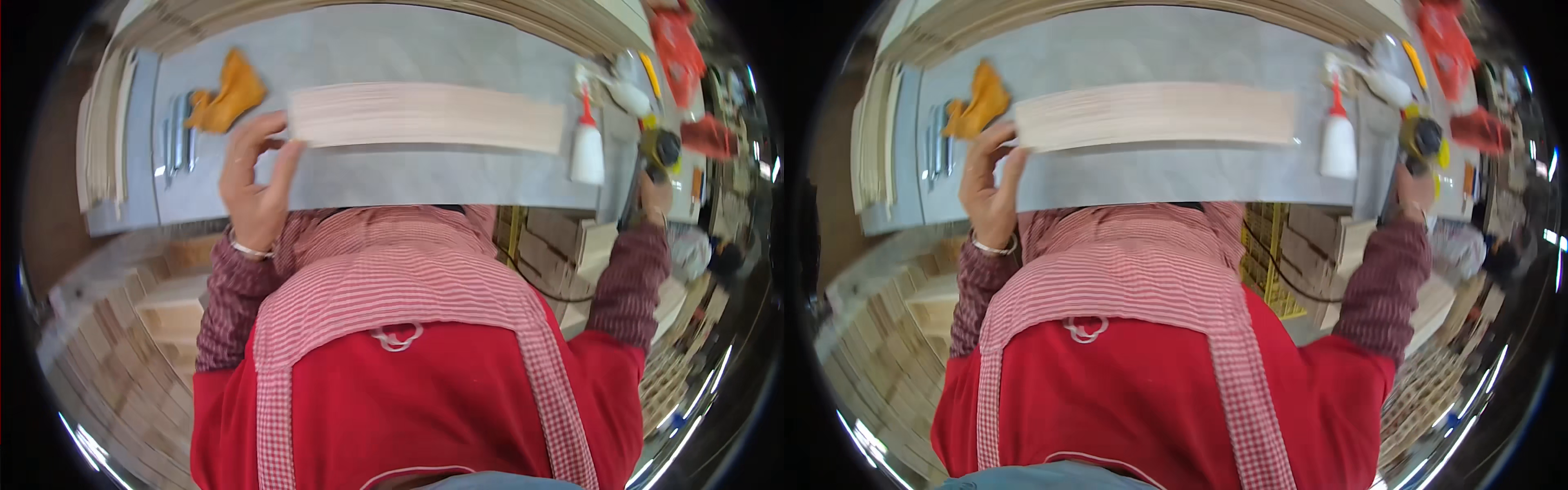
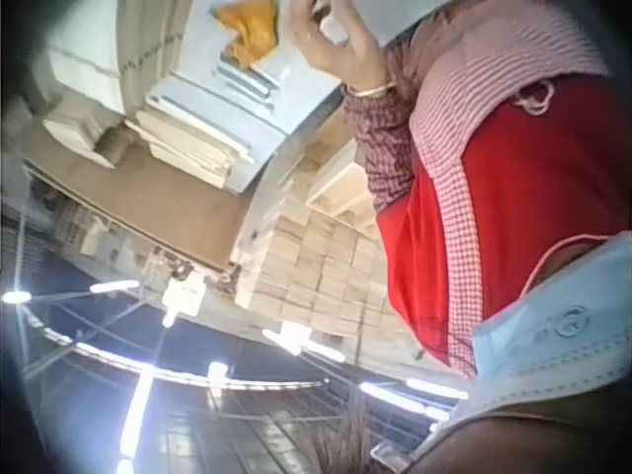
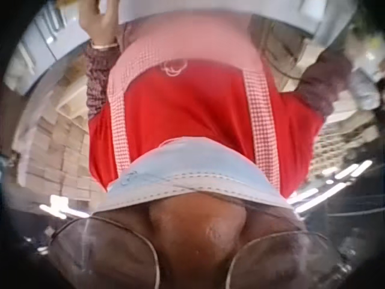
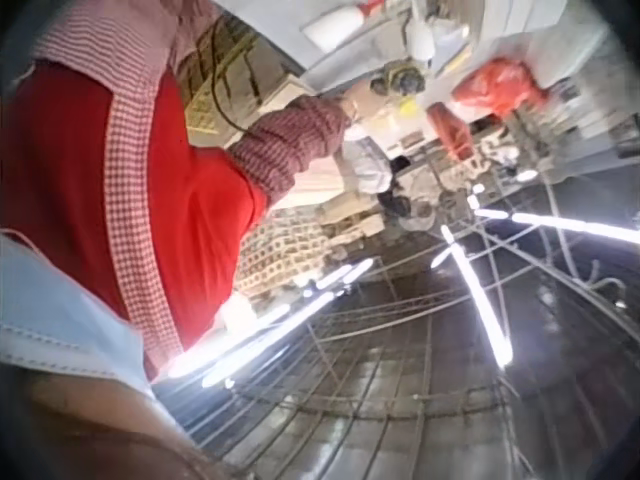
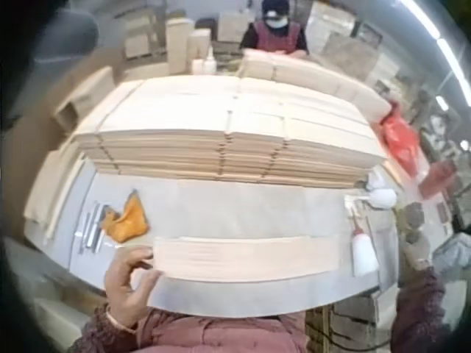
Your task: Assemble wooden box components using a pneumatic nail gun and wood glue.
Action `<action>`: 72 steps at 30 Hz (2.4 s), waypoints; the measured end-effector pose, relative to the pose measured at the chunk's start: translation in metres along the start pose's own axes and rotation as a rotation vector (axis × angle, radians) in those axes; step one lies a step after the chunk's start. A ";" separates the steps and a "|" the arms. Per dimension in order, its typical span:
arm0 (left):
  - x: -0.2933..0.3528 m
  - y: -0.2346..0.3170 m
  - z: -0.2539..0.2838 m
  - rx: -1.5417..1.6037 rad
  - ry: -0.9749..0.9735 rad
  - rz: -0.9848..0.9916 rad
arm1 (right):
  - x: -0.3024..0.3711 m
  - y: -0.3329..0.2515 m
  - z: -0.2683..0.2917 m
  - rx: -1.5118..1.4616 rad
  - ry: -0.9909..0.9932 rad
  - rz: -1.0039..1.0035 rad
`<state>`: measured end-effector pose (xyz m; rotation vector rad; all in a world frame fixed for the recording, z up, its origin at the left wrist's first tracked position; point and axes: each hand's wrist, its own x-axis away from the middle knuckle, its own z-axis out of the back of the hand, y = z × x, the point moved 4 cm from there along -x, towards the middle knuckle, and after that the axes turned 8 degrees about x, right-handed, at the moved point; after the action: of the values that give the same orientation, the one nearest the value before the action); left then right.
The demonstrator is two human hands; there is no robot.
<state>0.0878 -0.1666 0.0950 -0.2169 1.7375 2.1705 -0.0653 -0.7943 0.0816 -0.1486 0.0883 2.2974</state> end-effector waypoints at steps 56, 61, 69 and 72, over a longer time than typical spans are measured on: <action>0.002 -0.047 -0.009 0.471 0.143 0.559 | 0.127 -0.221 -0.008 -1.483 -0.669 0.109; -0.002 -0.055 -0.003 0.431 0.107 0.491 | 0.136 -0.230 -0.006 -1.467 -0.617 0.064; -0.011 -0.061 -0.005 0.497 0.062 0.506 | 0.123 -0.175 0.017 -0.925 -0.152 0.179; -0.011 -0.067 -0.005 0.503 0.060 0.519 | 0.118 -0.136 0.018 -0.619 0.097 0.155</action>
<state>0.1217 -0.1604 0.0363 0.3348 2.5193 1.9456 -0.0441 -0.6146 0.0809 -0.5860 -0.5842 2.4005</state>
